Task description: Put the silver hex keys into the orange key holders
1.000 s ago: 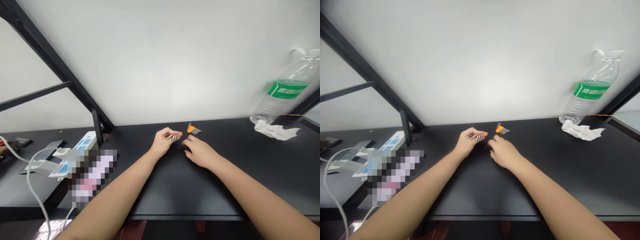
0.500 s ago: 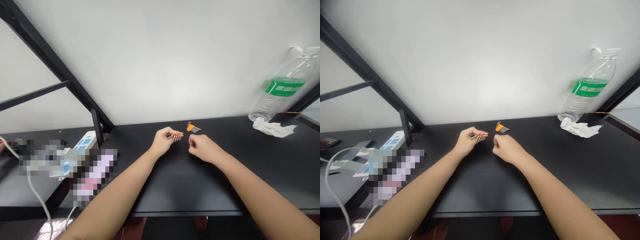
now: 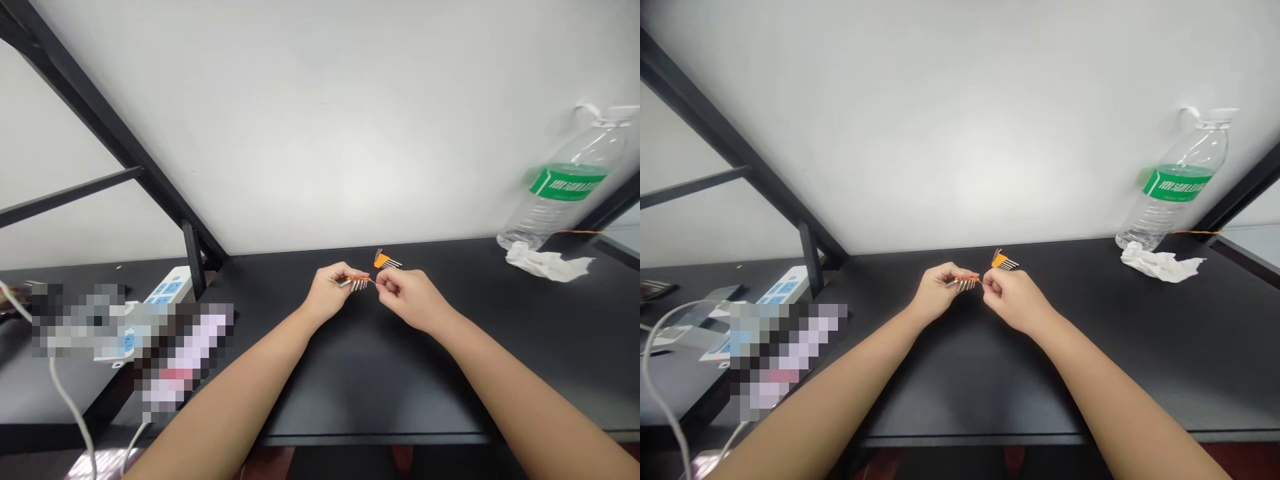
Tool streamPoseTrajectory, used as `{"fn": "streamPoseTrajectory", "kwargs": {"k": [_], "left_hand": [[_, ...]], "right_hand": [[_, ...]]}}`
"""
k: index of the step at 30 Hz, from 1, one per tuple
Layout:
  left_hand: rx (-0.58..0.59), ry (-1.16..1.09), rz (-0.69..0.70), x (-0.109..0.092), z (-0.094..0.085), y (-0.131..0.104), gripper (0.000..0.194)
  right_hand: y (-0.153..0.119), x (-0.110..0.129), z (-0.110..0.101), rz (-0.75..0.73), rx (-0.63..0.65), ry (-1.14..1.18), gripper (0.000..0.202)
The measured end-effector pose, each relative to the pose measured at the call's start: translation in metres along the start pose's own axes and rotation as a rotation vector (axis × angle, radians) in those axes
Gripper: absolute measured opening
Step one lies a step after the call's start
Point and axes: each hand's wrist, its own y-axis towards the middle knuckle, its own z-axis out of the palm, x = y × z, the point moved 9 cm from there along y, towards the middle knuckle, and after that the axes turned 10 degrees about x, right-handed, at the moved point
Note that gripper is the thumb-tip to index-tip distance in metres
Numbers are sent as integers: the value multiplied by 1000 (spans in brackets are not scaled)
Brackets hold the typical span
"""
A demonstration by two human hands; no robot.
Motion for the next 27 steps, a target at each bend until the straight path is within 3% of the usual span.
{"fn": "streamPoseTrajectory", "kwargs": {"k": [10, 15, 19, 21, 25, 27], "left_hand": [[24, 154, 50, -5, 2, -1, 9], [59, 227, 124, -8, 12, -3, 8], [-6, 188, 137, -11, 12, -4, 4], [-10, 145, 133, -13, 14, -5, 4], [-8, 157, 153, -19, 19, -8, 7], [-4, 150, 156, -20, 21, -9, 7]], "right_hand": [[-2, 1, -1, 25, 19, 22, 13], [-3, -11, 9, 205, 38, 509, 22], [-1, -11, 24, 226, 64, 806, 37], [1, -15, 31, 241, 73, 817, 42], [3, -36, 29, 297, -114, 640, 53], [6, -41, 32, 278, -143, 579, 53]]}}
